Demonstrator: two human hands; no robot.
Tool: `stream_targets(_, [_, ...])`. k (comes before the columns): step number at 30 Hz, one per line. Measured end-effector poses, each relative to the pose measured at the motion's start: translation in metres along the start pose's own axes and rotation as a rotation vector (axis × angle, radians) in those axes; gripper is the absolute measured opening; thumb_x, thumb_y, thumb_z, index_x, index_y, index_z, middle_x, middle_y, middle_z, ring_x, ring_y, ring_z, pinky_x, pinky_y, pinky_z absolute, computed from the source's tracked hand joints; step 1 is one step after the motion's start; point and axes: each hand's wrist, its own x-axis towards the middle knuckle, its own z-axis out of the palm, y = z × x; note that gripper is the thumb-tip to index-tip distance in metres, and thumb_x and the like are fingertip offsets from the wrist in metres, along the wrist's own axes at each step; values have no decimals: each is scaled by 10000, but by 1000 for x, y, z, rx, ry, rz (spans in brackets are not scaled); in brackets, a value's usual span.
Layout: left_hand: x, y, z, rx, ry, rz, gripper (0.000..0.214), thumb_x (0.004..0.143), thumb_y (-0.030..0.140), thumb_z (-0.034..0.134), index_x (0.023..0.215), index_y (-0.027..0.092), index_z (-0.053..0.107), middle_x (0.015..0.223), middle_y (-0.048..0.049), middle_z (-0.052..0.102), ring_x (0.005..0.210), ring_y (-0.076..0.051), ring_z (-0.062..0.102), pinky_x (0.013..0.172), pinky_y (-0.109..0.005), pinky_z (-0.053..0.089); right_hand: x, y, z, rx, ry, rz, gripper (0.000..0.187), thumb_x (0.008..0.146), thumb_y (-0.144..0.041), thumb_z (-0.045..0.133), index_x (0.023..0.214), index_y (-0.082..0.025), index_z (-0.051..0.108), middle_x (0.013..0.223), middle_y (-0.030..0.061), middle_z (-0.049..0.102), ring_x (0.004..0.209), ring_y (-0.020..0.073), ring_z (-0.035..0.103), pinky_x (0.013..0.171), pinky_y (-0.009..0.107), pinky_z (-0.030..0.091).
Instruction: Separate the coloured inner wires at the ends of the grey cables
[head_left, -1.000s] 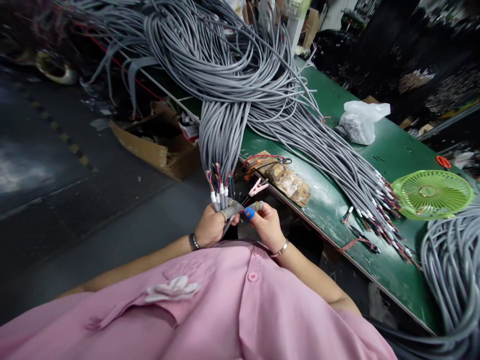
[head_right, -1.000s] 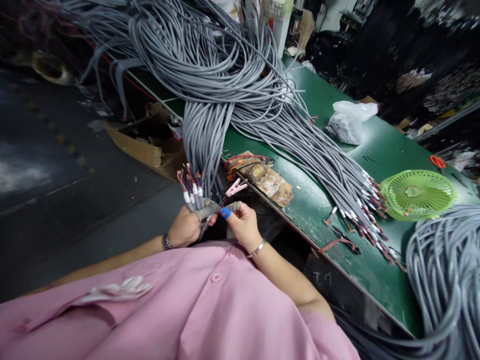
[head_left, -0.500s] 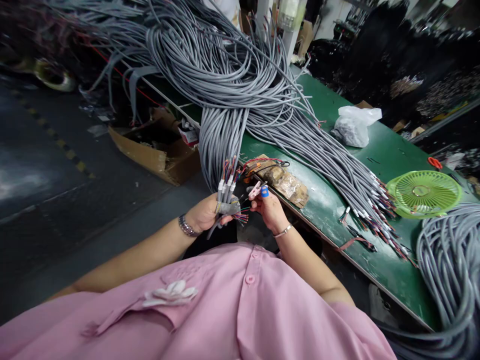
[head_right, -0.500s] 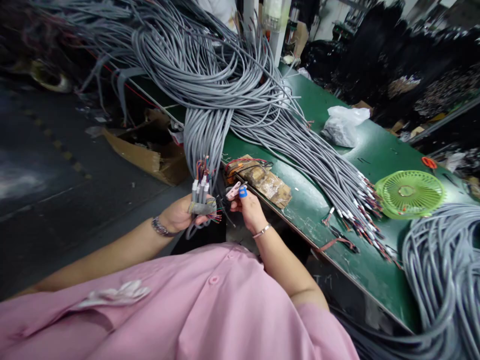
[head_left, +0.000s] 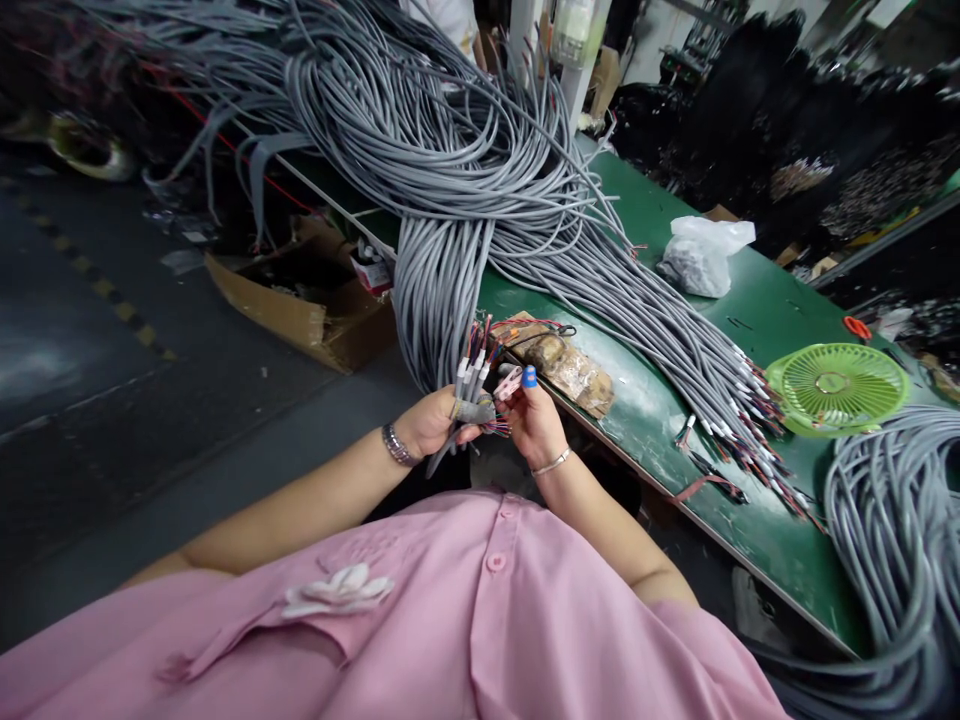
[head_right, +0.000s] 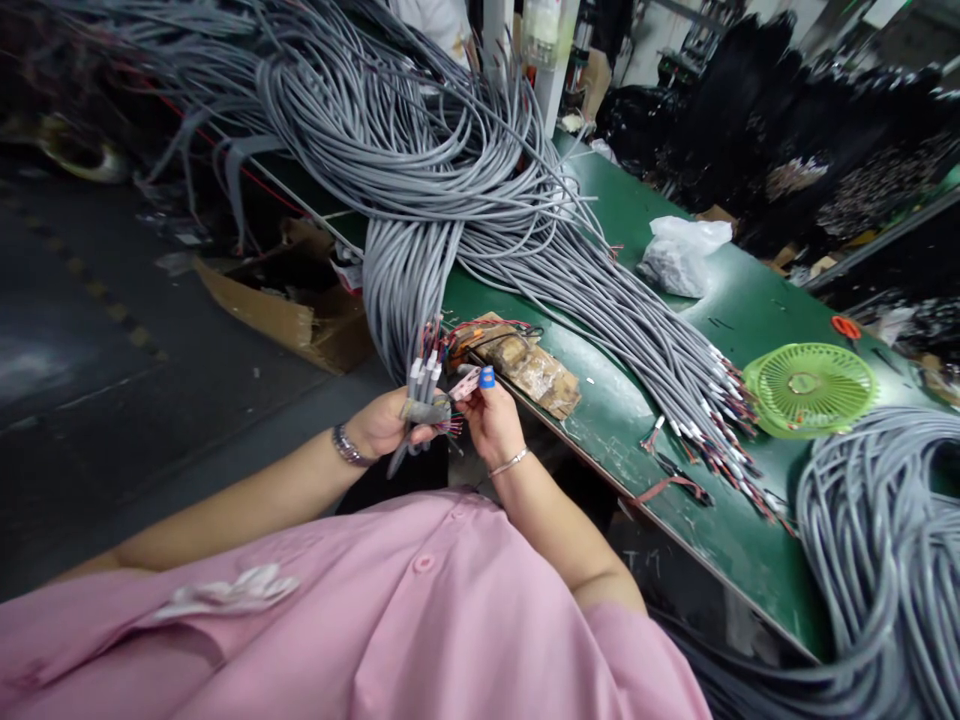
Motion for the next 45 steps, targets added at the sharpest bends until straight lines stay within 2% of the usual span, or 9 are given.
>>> stream_targets(7, [0, -6, -3, -16, 3, -5, 266, 587, 311, 798, 624, 115, 623, 455, 7, 530, 320, -53, 416, 331, -171, 259, 1, 5, -3, 93, -41, 75, 488, 738, -656, 635, 859, -183, 641, 739, 14, 624, 642, 121, 541, 589, 235, 489])
stream_targets(14, [-23, -6, 8, -31, 96, 102, 304, 562, 317, 824, 636, 116, 609, 481, 7, 563, 331, -59, 423, 337, -186, 304, -8, -5, -5, 135, -135, 172, 488, 822, -638, 537, 848, -164, 646, 775, 26, 653, 615, 102, 555, 568, 223, 505])
stream_targets(19, [-32, -15, 21, -23, 191, 230, 290, 643, 345, 784, 633, 127, 594, 434, 22, 517, 347, -71, 435, 362, -191, 310, -13, -10, -2, 46, -89, 60, 273, 801, -434, 670, 862, -168, 652, 739, -1, 626, 587, 87, 535, 550, 207, 496])
stream_targets(26, [-24, -16, 25, -26, 218, 216, 253, 685, 337, 738, 645, 124, 607, 438, 17, 522, 350, -65, 418, 370, -193, 300, -4, 3, -14, -134, -68, -114, 470, 831, -626, 534, 819, -174, 662, 661, 9, 607, 587, 102, 519, 566, 220, 453])
stream_targets(31, [-21, -13, 29, -33, 228, 212, 250, 653, 324, 732, 597, 129, 585, 408, 23, 492, 334, -61, 390, 362, -194, 286, 5, 3, -9, 44, -115, 44, 457, 802, -617, 592, 898, -177, 668, 763, 26, 653, 592, 108, 512, 527, 221, 444])
stream_targets(36, [-19, -11, 32, -36, 257, 184, 231, 619, 297, 736, 581, 130, 580, 416, 19, 498, 339, -62, 396, 357, -192, 272, 7, 1, -3, 126, -37, 44, 371, 800, -538, 652, 858, -172, 662, 725, 13, 646, 647, 115, 565, 562, 208, 461])
stream_targets(40, [-19, -14, 30, -34, 266, 188, 237, 618, 302, 747, 592, 133, 582, 423, 19, 506, 343, -66, 402, 356, -196, 272, 4, -1, -4, 133, -48, 92, 420, 823, -588, 588, 829, -172, 646, 724, 20, 648, 629, 120, 565, 545, 218, 470])
stream_targets(45, [-29, -25, 25, -6, 266, 233, 233, 692, 310, 735, 632, 139, 589, 434, 19, 521, 359, -71, 420, 380, -200, 303, -4, -8, -6, 149, -91, 180, 473, 837, -632, 524, 830, -172, 632, 731, 19, 644, 594, 107, 551, 557, 229, 501])
